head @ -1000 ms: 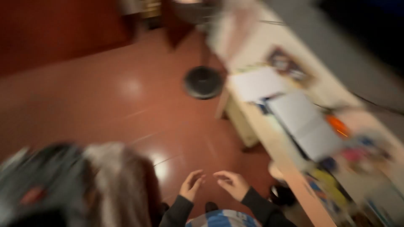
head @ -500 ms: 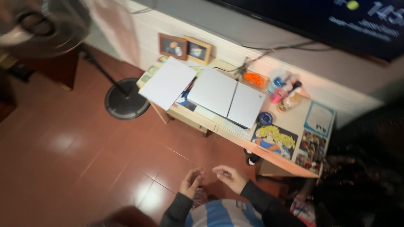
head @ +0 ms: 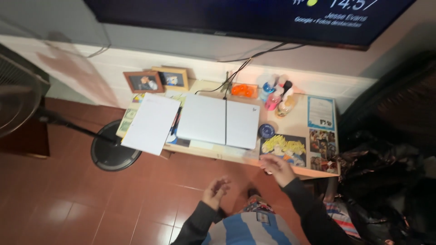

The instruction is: Organizing boxes and bottles of fragrances on a bed and checking items in a storage closet.

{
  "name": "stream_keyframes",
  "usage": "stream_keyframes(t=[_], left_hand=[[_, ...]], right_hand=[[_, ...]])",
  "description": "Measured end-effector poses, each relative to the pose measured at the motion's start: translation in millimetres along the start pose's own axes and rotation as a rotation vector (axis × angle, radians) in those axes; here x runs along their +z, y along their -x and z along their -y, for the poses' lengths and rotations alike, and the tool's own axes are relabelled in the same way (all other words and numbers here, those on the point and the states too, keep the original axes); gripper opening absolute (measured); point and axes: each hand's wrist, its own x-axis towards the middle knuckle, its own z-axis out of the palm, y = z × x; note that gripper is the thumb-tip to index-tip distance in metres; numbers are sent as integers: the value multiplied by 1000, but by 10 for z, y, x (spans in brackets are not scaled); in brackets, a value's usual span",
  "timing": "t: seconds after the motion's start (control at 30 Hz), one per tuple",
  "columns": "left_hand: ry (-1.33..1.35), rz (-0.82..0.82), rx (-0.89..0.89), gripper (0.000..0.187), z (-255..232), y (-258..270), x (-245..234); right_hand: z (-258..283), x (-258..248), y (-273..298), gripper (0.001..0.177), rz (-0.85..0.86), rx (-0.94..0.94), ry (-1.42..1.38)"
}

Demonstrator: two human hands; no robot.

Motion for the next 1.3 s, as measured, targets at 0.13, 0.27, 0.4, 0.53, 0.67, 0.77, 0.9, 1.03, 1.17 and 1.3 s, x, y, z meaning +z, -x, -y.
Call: stream_keyframes(t=[0.13,0.27,0.4,0.53,0.67,0.77,0.9,1.03,1.17,1.3], left_hand=[[-123,14,-44,32,-235,-252,367],[39,31,-70,24,58,-717,677],[13,56,-21,26,-121,-1155,1240],[-5,137,-76,26,-142,-1604,1646],[-127,116,-245,28,-228,-1894,1949],[-113,133,-216,30,20,-2179,2000],[-55,108,-253,30,141,-2481,2097],[-1,61,-221,26,-150,-2588,2270],[68,30,-155,27,-380,-2477,2277],[216,-49,-160,30,-262,-2386,2187]], right_hand=[[-263,-767,-449,30,-176,35,-78],[-366,-1407,-1042,30,-364,18,103],[-315,-1749,-1516,41,-447,182,142],[-540,-2005,-1816,42,-466,76,626],[-644,-2109,-2017,33,-359,80,497],[-610,-2079,-2036,23,-227,138,212],[-395,-1985,-1959,18,-166,144,120],[145,-1772,-1756,20,-14,-12,143],[884,-1532,-1598,18,112,-114,532],[931,-1447,-1650,17,247,-70,777]])
